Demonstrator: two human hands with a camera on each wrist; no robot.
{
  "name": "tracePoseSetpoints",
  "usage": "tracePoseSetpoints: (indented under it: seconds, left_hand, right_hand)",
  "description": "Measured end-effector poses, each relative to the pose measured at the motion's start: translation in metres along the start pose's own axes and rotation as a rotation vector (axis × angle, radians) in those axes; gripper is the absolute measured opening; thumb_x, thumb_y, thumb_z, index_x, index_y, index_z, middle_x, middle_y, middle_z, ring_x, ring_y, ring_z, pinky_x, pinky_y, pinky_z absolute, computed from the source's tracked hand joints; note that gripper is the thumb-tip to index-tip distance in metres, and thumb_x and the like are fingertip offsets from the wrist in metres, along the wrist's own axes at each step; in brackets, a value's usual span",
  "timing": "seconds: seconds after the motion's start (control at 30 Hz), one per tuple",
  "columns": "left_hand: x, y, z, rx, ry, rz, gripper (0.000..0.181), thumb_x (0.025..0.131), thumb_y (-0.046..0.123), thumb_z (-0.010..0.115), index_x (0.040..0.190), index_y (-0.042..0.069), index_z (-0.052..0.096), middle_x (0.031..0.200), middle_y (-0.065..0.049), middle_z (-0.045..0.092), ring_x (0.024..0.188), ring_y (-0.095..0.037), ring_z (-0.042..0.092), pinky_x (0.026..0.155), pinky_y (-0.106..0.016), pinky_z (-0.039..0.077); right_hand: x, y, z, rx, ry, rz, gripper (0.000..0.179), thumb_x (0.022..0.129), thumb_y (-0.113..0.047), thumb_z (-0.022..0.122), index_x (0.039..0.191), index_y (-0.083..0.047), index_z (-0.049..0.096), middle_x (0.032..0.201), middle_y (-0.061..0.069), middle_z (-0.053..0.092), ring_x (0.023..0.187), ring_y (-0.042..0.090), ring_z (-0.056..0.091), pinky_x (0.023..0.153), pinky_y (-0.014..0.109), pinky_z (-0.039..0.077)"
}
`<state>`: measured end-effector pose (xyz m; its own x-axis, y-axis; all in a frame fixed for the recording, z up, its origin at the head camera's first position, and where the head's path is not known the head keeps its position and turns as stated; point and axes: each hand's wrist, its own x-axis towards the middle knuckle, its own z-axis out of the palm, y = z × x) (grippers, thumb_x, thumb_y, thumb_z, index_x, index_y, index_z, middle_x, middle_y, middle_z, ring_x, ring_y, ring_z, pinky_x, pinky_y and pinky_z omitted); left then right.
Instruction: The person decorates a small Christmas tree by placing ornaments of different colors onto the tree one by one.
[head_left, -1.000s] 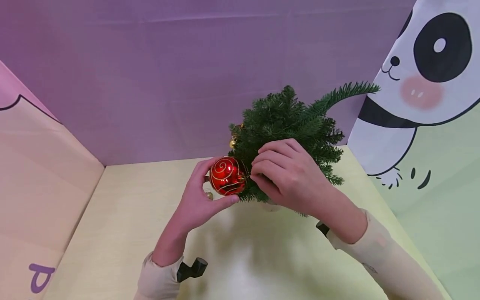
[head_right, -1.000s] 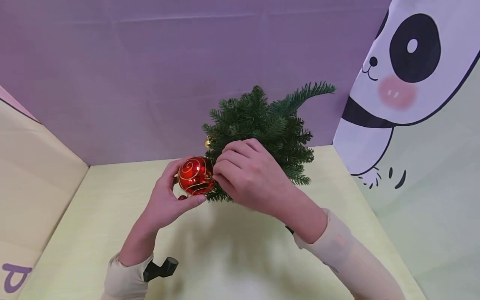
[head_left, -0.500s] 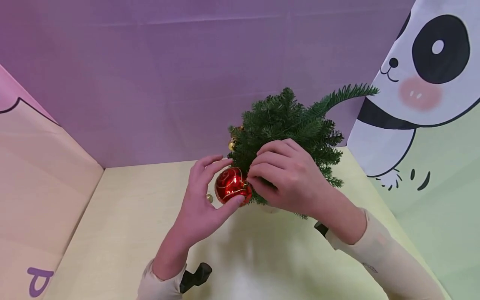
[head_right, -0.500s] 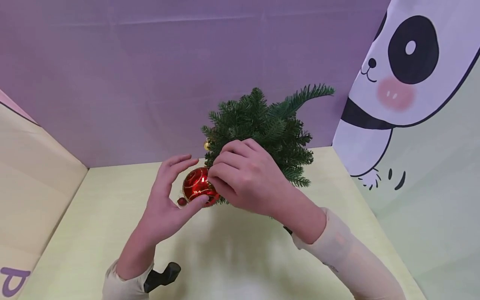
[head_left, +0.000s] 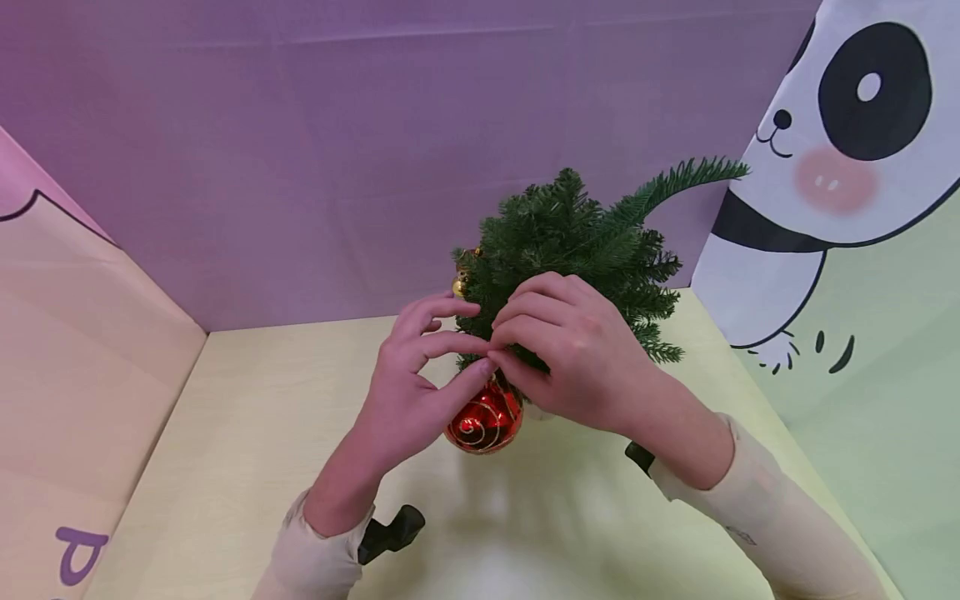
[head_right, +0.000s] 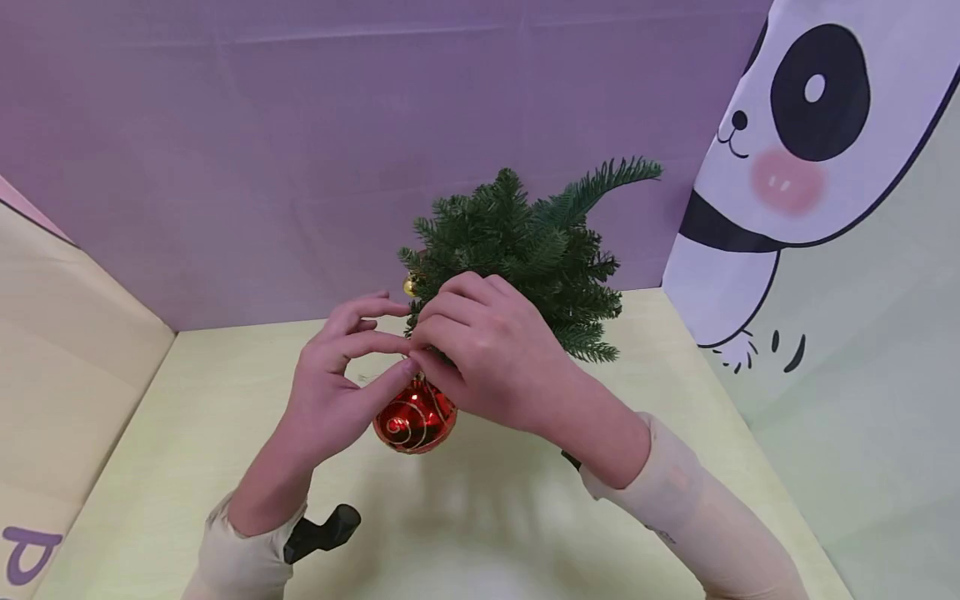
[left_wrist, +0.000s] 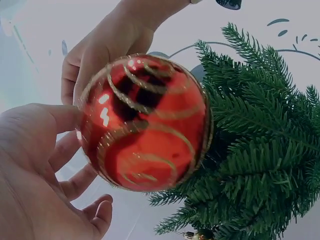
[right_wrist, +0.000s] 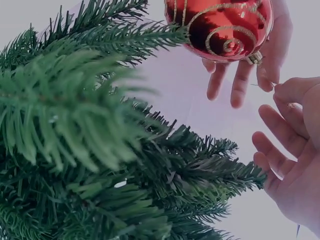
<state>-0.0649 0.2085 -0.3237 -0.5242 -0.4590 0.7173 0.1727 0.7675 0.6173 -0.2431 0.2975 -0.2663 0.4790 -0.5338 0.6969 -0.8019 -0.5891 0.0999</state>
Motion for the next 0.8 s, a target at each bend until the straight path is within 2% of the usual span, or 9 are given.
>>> tracePoseSetpoints:
  seconds: [0.1, 0.3, 0.53, 0.67, 0.8]
  left_hand:
    - [0.003, 0.001, -0.002, 0.018, 0.000, 0.012, 0.008, 0.082, 0.005, 0.074, 0.086, 0.011, 0.077, 0.121, -0.005, 0.060, 0.133, -0.021, 0.036, 0.096, -0.048, 0.038]
    - [0.006, 0.000, -0.003, 0.045, 0.020, 0.033, 0.007, 0.084, 0.005, 0.073, 0.083, 0.012, 0.075, 0.121, -0.006, 0.060, 0.134, -0.022, 0.035, 0.104, -0.047, 0.032]
    - [0.008, 0.001, -0.006, 0.069, 0.050, 0.074, 0.007, 0.082, 0.004, 0.073, 0.082, 0.012, 0.073, 0.120, -0.007, 0.061, 0.132, -0.024, 0.037, 0.105, -0.046, 0.031]
    - [0.011, 0.002, -0.009, 0.081, 0.067, 0.089, 0.007, 0.082, 0.004, 0.073, 0.081, 0.011, 0.073, 0.119, -0.008, 0.061, 0.132, -0.024, 0.038, 0.105, -0.045, 0.031]
    - [0.016, 0.003, -0.010, 0.096, 0.064, 0.096, 0.006, 0.083, 0.006, 0.072, 0.081, 0.011, 0.073, 0.119, -0.009, 0.061, 0.131, -0.023, 0.038, 0.105, -0.045, 0.030]
  right_hand:
    - [0.001, 0.000, 0.000, -0.001, -0.005, 0.006, 0.013, 0.091, -0.016, 0.063, 0.085, -0.008, 0.070, 0.090, 0.003, 0.068, 0.097, 0.026, 0.059, 0.079, 0.038, 0.048]
    - [0.000, 0.000, 0.000, 0.008, -0.035, 0.064, 0.008, 0.083, -0.012, 0.072, 0.081, -0.010, 0.065, 0.083, 0.000, 0.064, 0.094, 0.024, 0.058, 0.078, 0.037, 0.046]
    - [-0.002, 0.000, 0.004, 0.004, -0.057, 0.133, 0.007, 0.082, -0.013, 0.069, 0.079, -0.012, 0.062, 0.081, -0.002, 0.062, 0.093, 0.022, 0.056, 0.076, 0.037, 0.042]
    - [-0.002, -0.002, 0.003, -0.013, -0.021, 0.142, 0.006, 0.081, -0.013, 0.068, 0.079, -0.011, 0.063, 0.083, -0.001, 0.063, 0.094, 0.023, 0.057, 0.079, 0.039, 0.042]
    - [0.000, -0.003, 0.001, -0.010, 0.080, 0.140, 0.003, 0.080, -0.011, 0.068, 0.078, -0.012, 0.066, 0.085, 0.001, 0.065, 0.091, 0.023, 0.056, 0.076, 0.040, 0.041]
